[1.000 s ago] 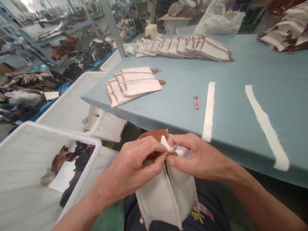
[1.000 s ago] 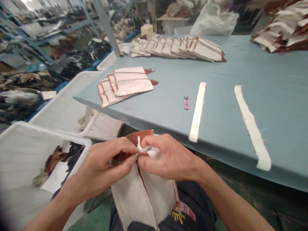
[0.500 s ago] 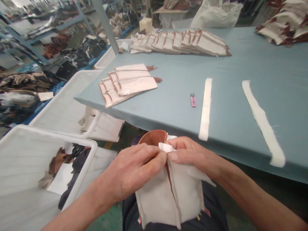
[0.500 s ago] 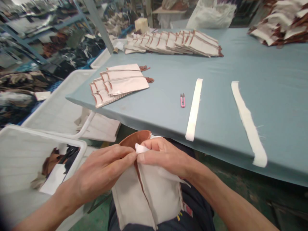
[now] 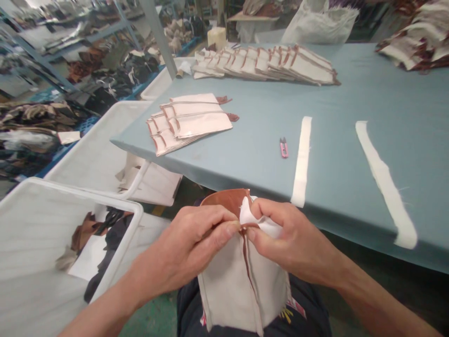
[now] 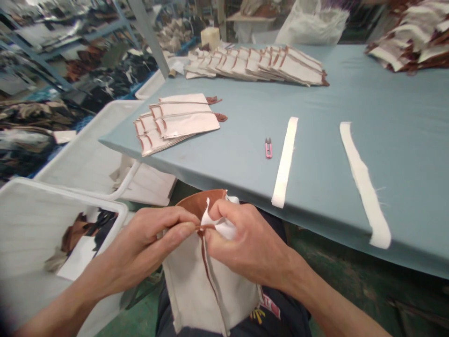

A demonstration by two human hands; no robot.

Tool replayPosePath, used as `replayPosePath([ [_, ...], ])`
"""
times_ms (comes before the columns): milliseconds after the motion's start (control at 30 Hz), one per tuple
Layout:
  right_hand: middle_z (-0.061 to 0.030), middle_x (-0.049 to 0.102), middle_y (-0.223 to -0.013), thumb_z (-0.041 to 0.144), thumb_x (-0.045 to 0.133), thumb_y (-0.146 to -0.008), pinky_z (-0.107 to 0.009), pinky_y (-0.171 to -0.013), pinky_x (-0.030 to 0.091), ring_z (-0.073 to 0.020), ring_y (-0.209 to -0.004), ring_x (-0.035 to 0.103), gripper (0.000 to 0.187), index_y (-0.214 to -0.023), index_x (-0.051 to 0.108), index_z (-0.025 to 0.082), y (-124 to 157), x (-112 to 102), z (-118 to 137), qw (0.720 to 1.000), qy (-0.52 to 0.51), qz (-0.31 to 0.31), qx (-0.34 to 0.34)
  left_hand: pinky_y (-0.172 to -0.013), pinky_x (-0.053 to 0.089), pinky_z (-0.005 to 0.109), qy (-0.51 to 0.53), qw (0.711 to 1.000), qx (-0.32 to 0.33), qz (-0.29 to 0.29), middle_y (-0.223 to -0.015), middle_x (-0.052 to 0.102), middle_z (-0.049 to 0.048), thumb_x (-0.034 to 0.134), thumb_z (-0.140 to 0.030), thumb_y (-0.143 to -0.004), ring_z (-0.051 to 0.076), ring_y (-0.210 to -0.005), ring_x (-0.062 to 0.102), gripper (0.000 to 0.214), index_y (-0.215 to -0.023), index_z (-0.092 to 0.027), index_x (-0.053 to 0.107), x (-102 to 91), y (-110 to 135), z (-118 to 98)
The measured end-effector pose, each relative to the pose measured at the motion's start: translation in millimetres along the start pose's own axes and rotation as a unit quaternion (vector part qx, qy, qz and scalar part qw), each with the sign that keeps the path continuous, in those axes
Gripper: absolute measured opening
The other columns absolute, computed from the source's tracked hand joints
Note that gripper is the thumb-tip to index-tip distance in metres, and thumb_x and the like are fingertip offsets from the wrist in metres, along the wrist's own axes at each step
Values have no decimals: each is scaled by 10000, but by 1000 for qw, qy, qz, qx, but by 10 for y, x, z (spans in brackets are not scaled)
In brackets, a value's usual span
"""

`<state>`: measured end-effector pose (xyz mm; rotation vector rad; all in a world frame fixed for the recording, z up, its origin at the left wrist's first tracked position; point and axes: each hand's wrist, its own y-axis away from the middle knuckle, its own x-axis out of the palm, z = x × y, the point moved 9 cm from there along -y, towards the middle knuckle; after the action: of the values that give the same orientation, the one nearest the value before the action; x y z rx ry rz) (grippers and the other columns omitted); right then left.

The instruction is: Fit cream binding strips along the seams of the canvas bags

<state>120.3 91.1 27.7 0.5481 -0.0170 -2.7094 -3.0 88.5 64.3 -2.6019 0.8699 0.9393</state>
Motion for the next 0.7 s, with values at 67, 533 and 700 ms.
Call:
replayPosePath([
  [67,58,467,-625,195,545,-777,-244,-548,297,-99,-577,403,136,-678,453,212,14,-17,37,1000,9,-12,-9,-657,416,178,9,1000,7,19,-759,692,-56,510,-204,-1046,68,-677,612,250,-870,-177,686,47,-37,-4],
  [533,-17,570,-791,691,658,-844,-279,-718,429,-166,-769,506,537,-784,587,162,-72,317,-281,973,-166,138,83,-625,373,256,-137,973,172,-77,-648,610,-20,556,-184,-995,130,-614,529,267,-728,-182,559,115,38,-100],
  [700,-33,632,-835,669,647,-886,-258,-645,437,-163,-732,543,503,-855,637,167,40,313,-155,975,-159,139,68,-618,368,234,4,995,97,36,-672,615,-42,674,-382,-954,107,-608,529,279,-781,-168,630,35,60,141],
])
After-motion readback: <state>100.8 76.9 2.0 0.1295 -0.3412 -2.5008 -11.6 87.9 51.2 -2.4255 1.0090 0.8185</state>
